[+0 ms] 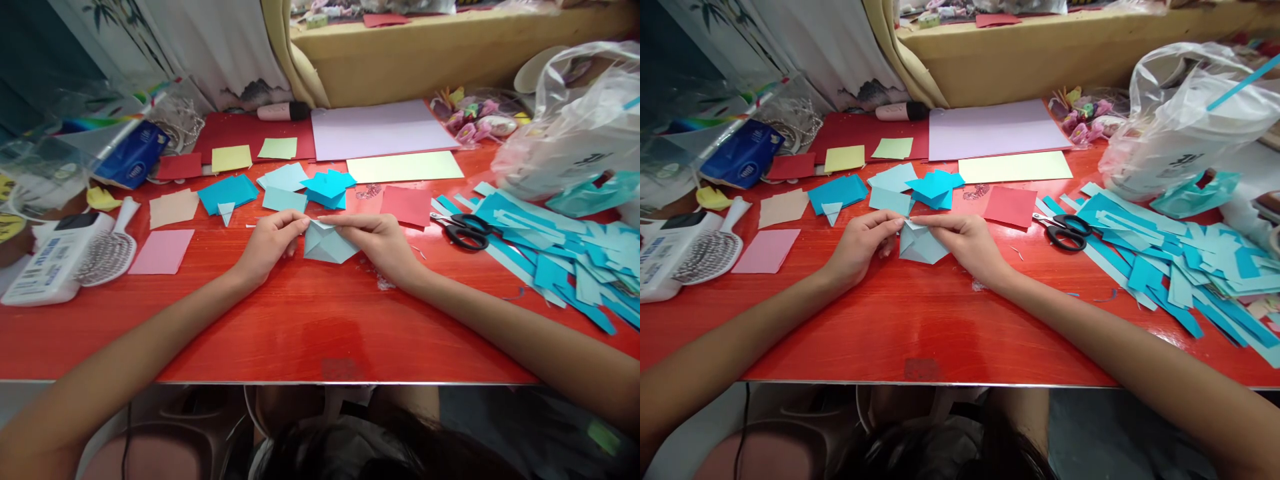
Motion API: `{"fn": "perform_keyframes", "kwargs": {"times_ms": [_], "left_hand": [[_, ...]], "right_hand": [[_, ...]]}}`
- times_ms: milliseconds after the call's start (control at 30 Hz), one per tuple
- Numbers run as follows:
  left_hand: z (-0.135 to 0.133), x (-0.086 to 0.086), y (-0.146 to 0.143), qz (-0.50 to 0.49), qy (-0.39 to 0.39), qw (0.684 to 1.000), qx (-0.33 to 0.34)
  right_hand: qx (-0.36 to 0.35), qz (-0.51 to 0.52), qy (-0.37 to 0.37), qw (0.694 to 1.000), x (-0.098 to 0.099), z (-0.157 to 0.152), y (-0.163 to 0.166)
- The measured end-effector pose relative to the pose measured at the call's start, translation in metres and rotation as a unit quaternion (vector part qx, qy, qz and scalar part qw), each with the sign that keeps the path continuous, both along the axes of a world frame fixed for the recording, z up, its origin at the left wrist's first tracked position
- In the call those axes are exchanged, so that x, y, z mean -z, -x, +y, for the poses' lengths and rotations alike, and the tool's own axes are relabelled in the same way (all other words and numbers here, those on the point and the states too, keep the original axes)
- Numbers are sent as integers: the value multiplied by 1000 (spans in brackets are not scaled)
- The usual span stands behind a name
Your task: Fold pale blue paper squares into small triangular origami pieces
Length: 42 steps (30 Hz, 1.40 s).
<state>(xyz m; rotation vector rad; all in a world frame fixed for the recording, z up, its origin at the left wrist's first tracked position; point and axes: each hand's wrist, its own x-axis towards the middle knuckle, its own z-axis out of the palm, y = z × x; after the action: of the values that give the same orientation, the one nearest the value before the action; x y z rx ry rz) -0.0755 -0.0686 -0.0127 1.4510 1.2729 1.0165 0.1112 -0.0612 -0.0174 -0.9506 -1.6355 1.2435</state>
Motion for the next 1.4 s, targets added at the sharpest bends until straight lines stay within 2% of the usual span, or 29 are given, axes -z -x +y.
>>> {"fn": "perform_keyframes", "kwargs": {"times_ms": [367, 700, 1067, 1233, 1400], "left_hand": [[0, -4, -1, -16, 33, 999, 20], [-1, -1, -2, -57, -4, 998, 15], [1, -2, 0, -94, 37, 995, 20], [1, -3, -1, -87, 44, 995, 14], [1, -2, -1, -55, 53, 996, 39]], "right_hand": [[40, -56, -64, 996, 3, -3, 0], [49, -69, -74, 994, 2, -2, -1], [52, -158, -157, 974, 2, -5, 0], [48, -124, -135, 982, 3, -4, -1], [63, -60, -93, 992, 3, -2, 0]]}}
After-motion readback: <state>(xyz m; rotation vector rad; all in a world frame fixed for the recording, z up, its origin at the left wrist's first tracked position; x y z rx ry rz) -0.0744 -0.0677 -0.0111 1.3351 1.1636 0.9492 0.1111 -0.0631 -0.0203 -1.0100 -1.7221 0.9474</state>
